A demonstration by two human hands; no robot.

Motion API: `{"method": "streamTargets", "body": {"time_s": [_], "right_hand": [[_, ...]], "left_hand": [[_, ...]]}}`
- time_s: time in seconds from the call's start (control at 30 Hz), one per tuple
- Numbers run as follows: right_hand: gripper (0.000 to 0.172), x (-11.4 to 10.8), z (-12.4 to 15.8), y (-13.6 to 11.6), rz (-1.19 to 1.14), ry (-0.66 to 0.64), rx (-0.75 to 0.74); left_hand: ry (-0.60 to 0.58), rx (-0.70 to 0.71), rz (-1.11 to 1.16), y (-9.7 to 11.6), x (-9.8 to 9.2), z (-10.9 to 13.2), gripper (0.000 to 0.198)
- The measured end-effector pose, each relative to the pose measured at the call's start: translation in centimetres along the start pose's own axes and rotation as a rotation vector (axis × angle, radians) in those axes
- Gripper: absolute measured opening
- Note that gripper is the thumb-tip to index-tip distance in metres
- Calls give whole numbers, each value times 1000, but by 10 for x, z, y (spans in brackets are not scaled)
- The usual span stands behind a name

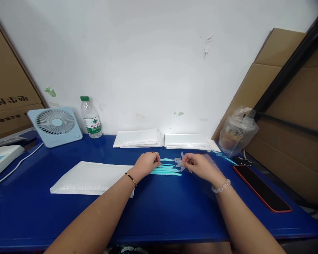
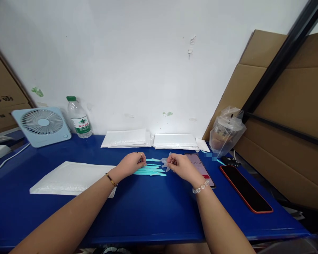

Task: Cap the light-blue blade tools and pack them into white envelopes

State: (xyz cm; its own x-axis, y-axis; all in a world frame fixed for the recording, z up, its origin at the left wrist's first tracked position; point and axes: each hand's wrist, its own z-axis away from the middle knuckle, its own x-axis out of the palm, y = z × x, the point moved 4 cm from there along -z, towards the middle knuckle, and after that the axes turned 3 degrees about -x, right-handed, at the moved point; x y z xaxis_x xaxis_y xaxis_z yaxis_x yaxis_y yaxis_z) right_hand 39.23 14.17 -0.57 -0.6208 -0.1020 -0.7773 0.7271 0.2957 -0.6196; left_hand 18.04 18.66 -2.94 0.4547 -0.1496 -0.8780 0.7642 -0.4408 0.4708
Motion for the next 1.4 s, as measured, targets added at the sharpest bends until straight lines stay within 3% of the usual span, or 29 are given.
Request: {"method": "streamTargets", "body": {"time_s": [0.2,0.43,0.57,1.0,1.23,1.4], "right_hand": [[16,7,-7,10,-87,24,2],[17,10,-9,19,-149,70,-39],[20,9,-10,18,-175,75,-36],[27,7,-10,14,-271,78,-24],[25,20,-13,1,-327,10,-52],[21,0,-10,13,-45,161,-4]], "left_hand": [[54,95,-77,1,-1,-1,12],[50,73,-107,2,2,-2,17],[97,70,-33,-2,0,-3,19],[43,33,94,-7,1,-3,26],[51,88,86,3,0,-2,24],[132,56,-6,-3,-3,-4,20]]}}
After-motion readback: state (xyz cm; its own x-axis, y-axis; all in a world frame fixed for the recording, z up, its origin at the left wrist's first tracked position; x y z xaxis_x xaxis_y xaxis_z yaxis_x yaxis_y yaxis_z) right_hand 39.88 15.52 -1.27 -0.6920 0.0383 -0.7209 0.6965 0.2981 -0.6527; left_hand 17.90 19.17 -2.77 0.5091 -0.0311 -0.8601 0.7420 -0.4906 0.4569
